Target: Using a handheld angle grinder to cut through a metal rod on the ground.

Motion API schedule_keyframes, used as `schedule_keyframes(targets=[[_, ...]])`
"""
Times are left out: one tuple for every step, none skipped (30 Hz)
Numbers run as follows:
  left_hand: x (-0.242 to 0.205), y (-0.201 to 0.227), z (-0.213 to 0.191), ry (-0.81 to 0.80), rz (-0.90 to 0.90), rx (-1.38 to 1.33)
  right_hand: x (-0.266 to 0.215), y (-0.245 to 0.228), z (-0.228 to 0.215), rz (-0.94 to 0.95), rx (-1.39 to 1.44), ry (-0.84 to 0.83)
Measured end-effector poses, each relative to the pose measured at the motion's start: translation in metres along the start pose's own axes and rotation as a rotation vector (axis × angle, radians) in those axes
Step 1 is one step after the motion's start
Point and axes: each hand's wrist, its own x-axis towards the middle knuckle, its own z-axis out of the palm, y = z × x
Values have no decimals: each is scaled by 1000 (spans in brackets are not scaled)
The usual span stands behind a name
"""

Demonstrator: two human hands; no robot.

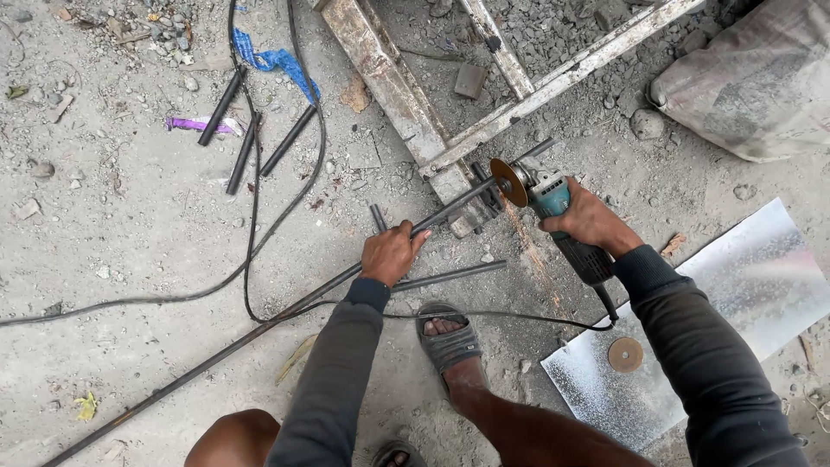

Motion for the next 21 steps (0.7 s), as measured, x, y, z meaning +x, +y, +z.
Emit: schedule_keyframes(targets=[[1, 3, -2, 0, -1, -7, 2, 3, 0, 3, -7, 0], [3, 6, -4, 17, 8, -6, 5, 7, 0, -2, 5, 15], [3, 9, -6, 29, 17, -4, 6, 11, 1, -2, 18, 27], [3, 11, -6, 24, 17, -12, 3, 9, -1, 4, 13, 25], [4, 11, -7, 26, 24, -5, 1, 5, -1, -5, 11, 18], [3, 10, -9, 28, 31, 1, -2, 2, -1, -14, 9, 11], [5, 11, -9, 34, 21, -5, -3, -2, -3, -21, -1, 6], [7, 10, -9, 41, 38, -10, -4, -5, -4, -30, 17, 3], [5, 9, -8, 46, 49, -17, -5, -9, -3, -38, 33, -7], [5, 9, -7, 50, 35, -25, -7, -11, -3, -44, 21, -18], [4, 9, -7, 56, 45, -28, -9, -13, -3, -23, 29, -17], [4, 10, -7, 61, 55, -30, -11, -15, -3, -2, 38, -16], [4, 10, -8, 67, 49, -34, -9, -15, -3, -7, 31, -18], [3, 10, -10, 55, 49, -35, -7, -16, -2, -13, 18, -11], [2, 11, -12, 41, 49, -36, -6, -15, -1, -16, 8, -5], [5, 11, -10, 43, 46, -39, 0, -6, -1, -18, 3, -7], [5, 10, -7, 57, 60, -37, 7, 3, 1, -23, 0, 9], [6, 9, -5, 71, 74, -35, 14, 12, 3, -28, -3, 26], [5, 8, -4, 67, 67, -35, 18, 15, 4, -28, -3, 17], [4, 7, -3, 69, 71, -36, 22, 19, 5, -21, -10, 38], [6, 8, -2, 73, 80, -39, 26, 23, 4, -12, -19, 64]])
